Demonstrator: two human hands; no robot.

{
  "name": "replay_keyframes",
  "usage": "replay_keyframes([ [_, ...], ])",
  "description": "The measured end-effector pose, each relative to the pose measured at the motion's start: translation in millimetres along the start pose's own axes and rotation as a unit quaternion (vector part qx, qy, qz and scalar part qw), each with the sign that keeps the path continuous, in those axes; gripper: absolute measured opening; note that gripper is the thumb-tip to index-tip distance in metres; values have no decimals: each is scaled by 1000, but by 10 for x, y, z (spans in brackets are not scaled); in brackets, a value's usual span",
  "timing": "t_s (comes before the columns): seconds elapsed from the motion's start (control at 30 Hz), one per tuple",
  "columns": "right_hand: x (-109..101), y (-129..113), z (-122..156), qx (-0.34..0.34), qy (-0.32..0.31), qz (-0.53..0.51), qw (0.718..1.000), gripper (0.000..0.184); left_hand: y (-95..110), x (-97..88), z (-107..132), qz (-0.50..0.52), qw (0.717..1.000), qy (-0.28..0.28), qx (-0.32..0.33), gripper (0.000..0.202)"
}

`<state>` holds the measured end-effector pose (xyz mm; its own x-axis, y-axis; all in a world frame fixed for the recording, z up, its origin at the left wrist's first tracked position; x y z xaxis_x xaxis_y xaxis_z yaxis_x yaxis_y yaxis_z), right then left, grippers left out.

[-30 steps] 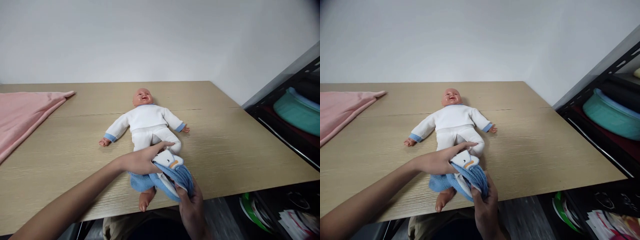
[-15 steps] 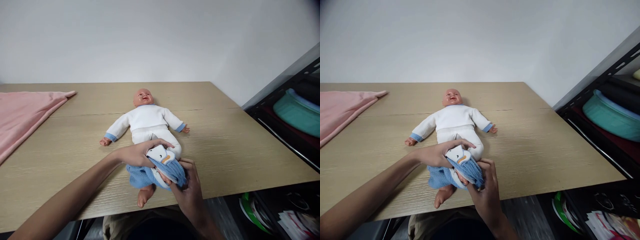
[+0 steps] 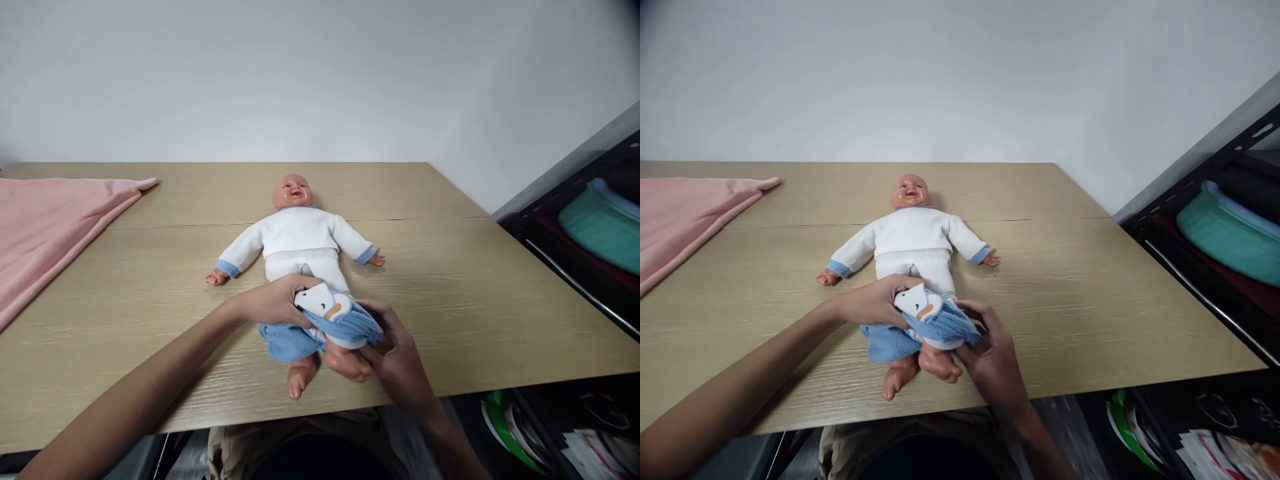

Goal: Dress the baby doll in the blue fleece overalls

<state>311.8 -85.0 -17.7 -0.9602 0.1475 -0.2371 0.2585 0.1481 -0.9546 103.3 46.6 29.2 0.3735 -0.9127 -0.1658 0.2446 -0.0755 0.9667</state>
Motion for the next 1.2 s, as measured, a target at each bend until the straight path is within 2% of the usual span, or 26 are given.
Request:
replay_keyframes([
  [0.03,-43,36,-55,31,-47,-25,998,33,-3,4,-3,11,1000,-12,-8,37],
  [0.1,-123,74,-174,64,-124,-40,989,31,13,20,-17,15,999,-29,-11,40],
  [0.2,-204,40,-359,73,-206,-21,976,35,76,31,-36,-33,999,5,17,48],
  [0.27,-242,-45,-462,52,-256,1,965,36,110,44,-24,-73,996,42,29,54],
  [0.37,-307,-204,-581,-26,-319,39,947,35,125,59,38,-124,987,103,24,60],
  [0.47,-367,-247,-718,-74,-318,67,943,26,134,71,110,-152,978,140,20,44],
  [0.57,-344,-159,-892,-75,-303,48,949,24,187,77,137,-140,980,131,55,31],
  [0.63,-285,-82,-1002,-53,-318,-5,947,25,227,63,133,-127,981,127,72,26],
  [0.77,-187,-8,-1177,-12,-359,-97,928,33,270,40,160,-130,982,134,27,35],
  [0.9,-109,-55,-1266,-83,-409,-84,905,37,293,-6,374,-191,966,163,-57,57],
  [1.0,-62,-51,-1320,-113,-379,-50,917,36,252,-109,613,-237,946,176,-132,68],
  [1.07,-37,-14,-1349,-98,-340,-28,935,36,183,-196,744,-238,942,168,-164,66],
  [1.13,-15,25,-1360,-68,-312,-30,947,40,91,-283,821,-215,950,155,-167,54],
  [1.2,0,39,-1356,-46,-298,-39,953,42,10,-375,845,-193,958,168,-131,44],
])
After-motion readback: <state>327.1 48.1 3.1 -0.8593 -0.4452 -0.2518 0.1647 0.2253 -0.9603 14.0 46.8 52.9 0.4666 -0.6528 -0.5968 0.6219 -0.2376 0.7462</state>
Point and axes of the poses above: each hand's wrist, its own z-axis away from the middle knuckle, its own x-axis out of the palm, y = z × x, the point moved 4 cm from there along -z, towards the middle knuckle, and after that the axes turned 4 degrees about -x, right-handed, at the moved point
